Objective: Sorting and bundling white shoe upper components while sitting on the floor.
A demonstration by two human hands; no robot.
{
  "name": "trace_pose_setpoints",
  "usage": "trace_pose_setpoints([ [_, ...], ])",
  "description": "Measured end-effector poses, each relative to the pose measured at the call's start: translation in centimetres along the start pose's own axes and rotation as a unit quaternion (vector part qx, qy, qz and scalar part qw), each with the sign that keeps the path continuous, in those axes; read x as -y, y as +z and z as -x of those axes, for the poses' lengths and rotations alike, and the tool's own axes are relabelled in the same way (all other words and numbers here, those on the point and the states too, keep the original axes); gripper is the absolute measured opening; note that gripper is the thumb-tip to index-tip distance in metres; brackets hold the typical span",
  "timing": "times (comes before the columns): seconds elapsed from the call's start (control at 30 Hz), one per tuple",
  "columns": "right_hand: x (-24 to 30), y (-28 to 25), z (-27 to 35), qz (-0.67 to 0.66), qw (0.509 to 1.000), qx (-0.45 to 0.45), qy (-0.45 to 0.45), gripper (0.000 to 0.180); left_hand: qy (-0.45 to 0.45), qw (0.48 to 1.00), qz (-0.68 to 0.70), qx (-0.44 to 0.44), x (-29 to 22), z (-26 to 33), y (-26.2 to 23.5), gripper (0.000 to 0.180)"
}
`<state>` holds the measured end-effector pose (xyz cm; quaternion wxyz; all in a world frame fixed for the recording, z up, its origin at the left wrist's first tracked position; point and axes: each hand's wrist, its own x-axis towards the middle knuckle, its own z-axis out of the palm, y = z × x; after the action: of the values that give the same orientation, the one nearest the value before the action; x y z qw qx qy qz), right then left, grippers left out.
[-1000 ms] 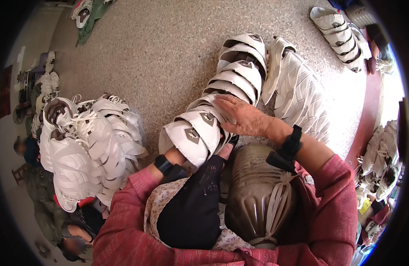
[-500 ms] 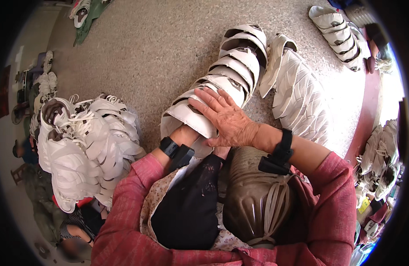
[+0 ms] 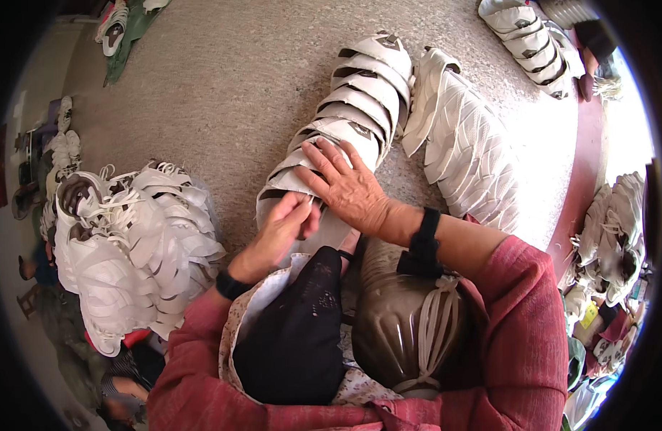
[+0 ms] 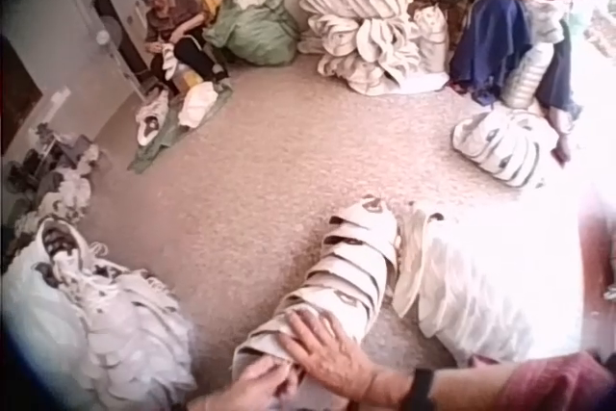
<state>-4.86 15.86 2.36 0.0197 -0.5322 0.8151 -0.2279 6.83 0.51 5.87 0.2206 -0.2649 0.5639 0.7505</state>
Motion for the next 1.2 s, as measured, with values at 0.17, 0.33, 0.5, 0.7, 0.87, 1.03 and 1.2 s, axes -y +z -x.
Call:
trace_pose_setpoints([
  [0.17,-3.7,-0.1,0.8,0.116,0.987,0.039,-0.102,0.051,-0.092,0.981,0.166,0.052,1.2,1.6,-1.0,0.010],
  [0.33,-6.1,-7.8,1.3,-0.398,0.903,0.154,0.049,0.040,-0.105,0.976,0.188,0.001,1.3,1.7,-1.3,0.012],
  [0.5,-15.8,-19.2,17.1,-0.335,0.864,0.314,0.208,0.022,-0.132,0.950,0.276,0.056,2.0,-0.7,-0.1,0.012],
  [0.7,-14.8,-14.0,34.4,-0.327,0.660,0.115,0.667,0.028,-0.142,0.950,0.278,0.006,3.7,-1.7,-1.4,0.014],
  [0.87,-14.2,-9.1,33.2,-0.511,0.653,0.000,0.559,0.041,-0.153,0.957,0.244,-0.028,3.4,-1.8,-0.5,0.013],
  [1.03,-13.8,-7.1,30.9,-0.620,0.636,0.005,0.459,0.041,-0.165,0.969,0.179,-0.043,3.2,-2.1,-0.9,0.007],
  [1.2,-14.9,-7.1,31.8,-0.694,0.509,0.002,0.510,0.030,-0.110,0.986,0.120,-0.045,4.0,-2.8,-0.8,0.007],
])
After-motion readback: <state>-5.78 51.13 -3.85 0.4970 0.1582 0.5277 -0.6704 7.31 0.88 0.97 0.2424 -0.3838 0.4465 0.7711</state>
